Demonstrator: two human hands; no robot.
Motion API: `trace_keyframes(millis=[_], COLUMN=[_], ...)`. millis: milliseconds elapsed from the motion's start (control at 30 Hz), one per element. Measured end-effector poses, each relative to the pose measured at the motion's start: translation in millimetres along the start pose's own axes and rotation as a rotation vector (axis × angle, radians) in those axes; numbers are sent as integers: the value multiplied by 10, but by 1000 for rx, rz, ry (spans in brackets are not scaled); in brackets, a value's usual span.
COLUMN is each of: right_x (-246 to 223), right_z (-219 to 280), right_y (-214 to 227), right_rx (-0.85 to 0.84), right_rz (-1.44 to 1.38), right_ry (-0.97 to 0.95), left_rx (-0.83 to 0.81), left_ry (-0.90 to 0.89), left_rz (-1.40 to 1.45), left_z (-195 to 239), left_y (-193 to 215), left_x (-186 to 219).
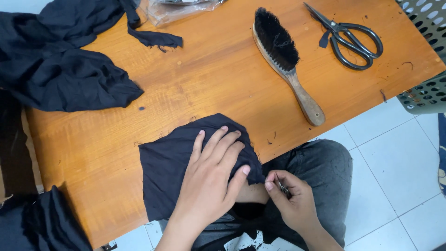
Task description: The person uses a small knife to cut the edge of a piece of black fabric placed on a wooden table. The person holds the fabric with their left hand and carefully slices along the edge with the knife in their right hand.
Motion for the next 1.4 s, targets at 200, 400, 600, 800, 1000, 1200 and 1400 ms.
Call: trace_keyframes(millis=[200,400,600,800,1000,1200,1400], right_x=[77,131,156,314,-67,-346,-445], right_z=[91,118,98,79,72,8,7], right_y=[-110,-140,-103,-88,121,122,60], right_rx=[-78,-136,-80,-39,174,176,179], right_rz=[-55,-129,-66,-361,252,402,500], right_ry=[-74,-117,-81,-51,118,290,245], left_rx=[76,-48,20,31,-5,-22,-38], left_ry=[-54,-54,48,28,65,106,103], left_rz=[-223,-383,-463,-521,-681,-696,-693], left_z=[-31,89,96,64,108,105,108], left_y=[-47,-170,-144,-166,-243,-268,-285], left_x=[50,0,-56,-40,-51,-76,-87])
Point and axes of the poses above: each hand's wrist, its own z-axis away from the middle knuckle, its own y-axis out of the back of the hand, x = y × z, the point moved 9 cm from there along -z, towards the middle knuckle, and after that the axes turned 3 degrees about -z, right-handed, at the moved point
